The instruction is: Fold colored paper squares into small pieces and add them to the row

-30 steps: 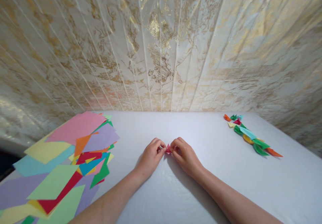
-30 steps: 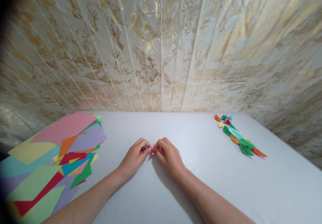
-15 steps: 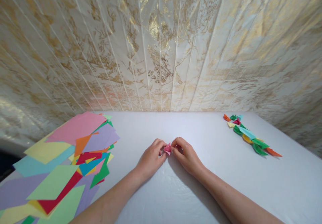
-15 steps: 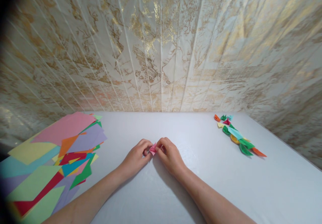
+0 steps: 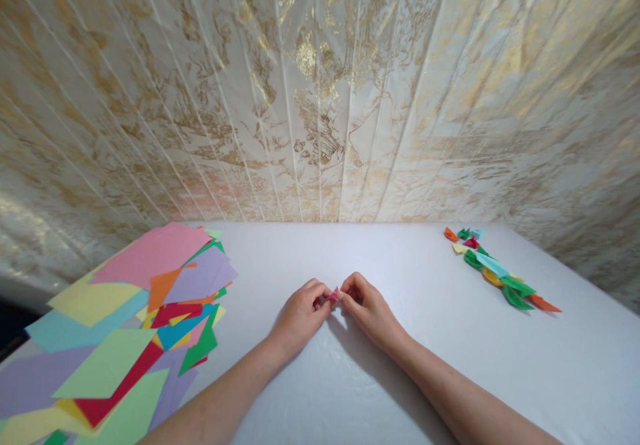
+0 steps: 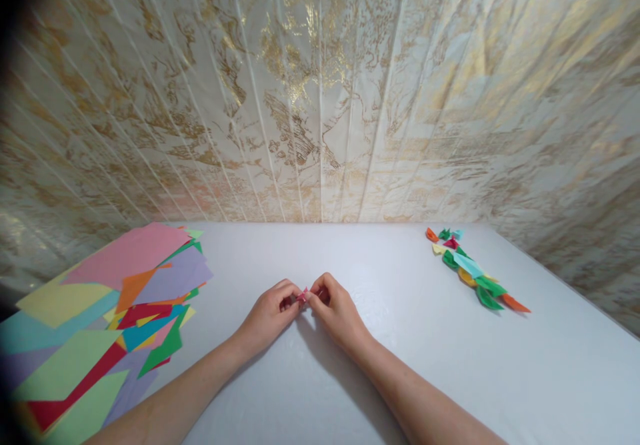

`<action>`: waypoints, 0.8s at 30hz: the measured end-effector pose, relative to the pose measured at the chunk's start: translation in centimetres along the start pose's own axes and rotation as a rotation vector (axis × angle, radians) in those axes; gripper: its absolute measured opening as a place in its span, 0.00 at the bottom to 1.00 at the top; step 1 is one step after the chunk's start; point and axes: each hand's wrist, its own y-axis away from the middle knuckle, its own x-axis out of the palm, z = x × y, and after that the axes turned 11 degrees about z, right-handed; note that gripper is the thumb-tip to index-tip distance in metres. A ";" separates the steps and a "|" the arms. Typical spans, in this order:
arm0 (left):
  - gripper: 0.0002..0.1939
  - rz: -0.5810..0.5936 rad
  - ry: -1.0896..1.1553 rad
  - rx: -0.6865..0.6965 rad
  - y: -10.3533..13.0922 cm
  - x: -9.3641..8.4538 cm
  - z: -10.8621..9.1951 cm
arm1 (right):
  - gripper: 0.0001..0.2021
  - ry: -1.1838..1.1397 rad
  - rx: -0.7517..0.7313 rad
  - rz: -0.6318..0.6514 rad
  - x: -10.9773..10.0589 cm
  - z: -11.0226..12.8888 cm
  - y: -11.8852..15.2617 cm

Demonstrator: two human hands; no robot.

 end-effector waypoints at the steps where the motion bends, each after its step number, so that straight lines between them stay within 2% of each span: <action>1: 0.06 0.003 0.000 0.003 0.0 0.0 0.1 | 0.10 -0.002 0.002 0.007 0.0 0.1 0.0; 12: 0.05 0.010 0.054 0.010 0.2 -0.2 -0.2 | 0.08 -0.005 -0.020 0.049 -0.1 0.1 0.0; 24: 0.08 0.023 -0.012 -0.008 0.2 -0.1 -0.3 | 0.08 -0.037 -0.017 0.133 -0.3 0.2 0.0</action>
